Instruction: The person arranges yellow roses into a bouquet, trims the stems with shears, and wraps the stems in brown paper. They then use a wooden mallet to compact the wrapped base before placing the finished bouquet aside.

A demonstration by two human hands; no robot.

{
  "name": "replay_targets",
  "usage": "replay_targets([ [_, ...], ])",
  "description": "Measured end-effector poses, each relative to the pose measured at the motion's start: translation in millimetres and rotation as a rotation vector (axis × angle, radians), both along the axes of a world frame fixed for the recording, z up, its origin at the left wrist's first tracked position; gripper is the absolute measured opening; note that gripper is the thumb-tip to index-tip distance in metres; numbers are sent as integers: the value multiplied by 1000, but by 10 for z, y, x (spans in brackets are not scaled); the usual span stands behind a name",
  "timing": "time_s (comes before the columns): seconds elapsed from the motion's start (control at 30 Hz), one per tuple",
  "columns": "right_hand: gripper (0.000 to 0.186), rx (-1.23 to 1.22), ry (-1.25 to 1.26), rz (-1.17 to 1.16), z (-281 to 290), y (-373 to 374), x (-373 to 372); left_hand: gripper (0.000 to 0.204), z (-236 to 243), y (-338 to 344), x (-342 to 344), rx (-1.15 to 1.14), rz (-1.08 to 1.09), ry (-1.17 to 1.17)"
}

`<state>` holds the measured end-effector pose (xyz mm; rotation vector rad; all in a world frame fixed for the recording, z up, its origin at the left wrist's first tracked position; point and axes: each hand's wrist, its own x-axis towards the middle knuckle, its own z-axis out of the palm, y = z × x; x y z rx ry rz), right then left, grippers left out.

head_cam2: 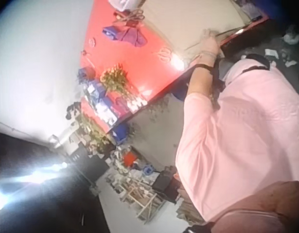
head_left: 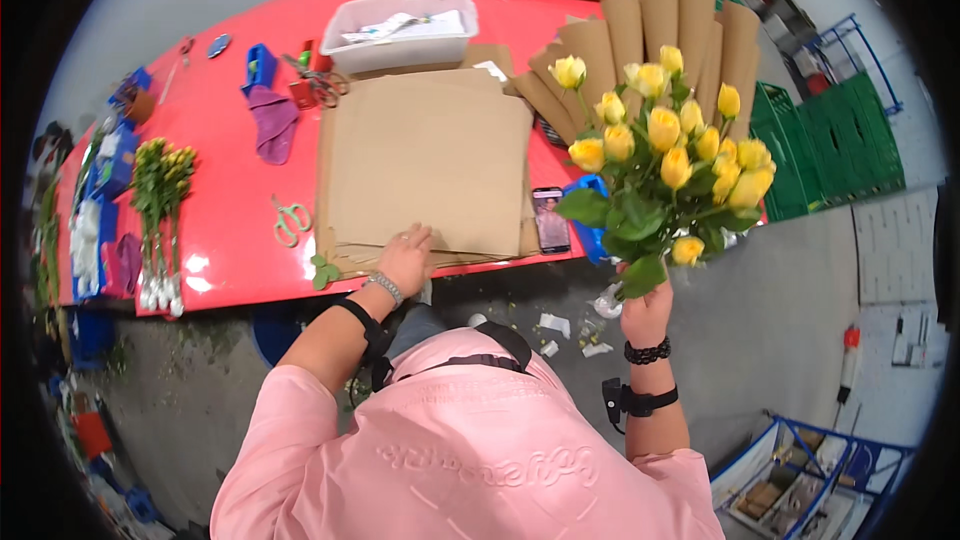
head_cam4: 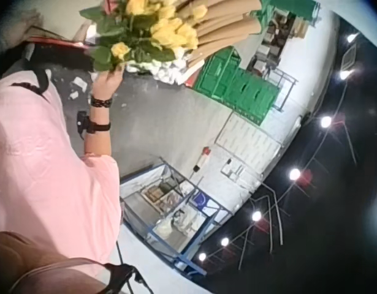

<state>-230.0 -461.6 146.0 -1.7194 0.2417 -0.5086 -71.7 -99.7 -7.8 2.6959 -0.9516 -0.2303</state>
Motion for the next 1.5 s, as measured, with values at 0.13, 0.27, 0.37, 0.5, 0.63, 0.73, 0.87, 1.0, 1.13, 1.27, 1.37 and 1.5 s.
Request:
replay_targets([
  [0.13, 35, -252, 228, -80, -198, -63, -314, 83, -173, 67, 379, 52, -167, -45],
  [0.27, 49, -723, 254, -63, -526, 65, -461, 86, -326, 174, 613, 66, -331, -120],
  [0.37, 48, -736, 272, -90, -592, 230, -343, 79, -282, 259, 726, 77, -377, -85],
  [0.5, 46, -767, 283, -119, -591, 439, -165, 66, -244, 297, 855, 23, -422, -23],
  [0.63, 44, -793, 265, -112, -564, 560, 35, 56, -131, 342, 939, -35, -445, 17],
  [0.73, 43, -827, 205, -65, -496, 579, 331, 43, -199, 359, 1018, -71, -435, 47],
  [0.87, 41, -827, 148, 43, -190, 654, 895, 34, -100, 357, 1059, -71, -343, 216],
  [1.0, 28, -713, 259, 202, 33, 767, 1613, 30, -134, 402, 1066, -97, -289, 302],
  [1.13, 38, -758, 351, 379, -155, 1018, 2276, 23, -328, 418, 894, -283, -213, 85],
  [1.27, 40, -739, 424, 567, -582, 1209, 2752, 14, -245, 394, 870, -112, -250, 98],
  [1.37, 38, -721, 585, 687, -869, 1306, 2951, 10, -157, 473, 780, -224, -108, -89],
  [1.5, 37, -839, 668, 787, -1242, 1351, 2962, 11, 68, 638, 738, -192, -54, -94],
])
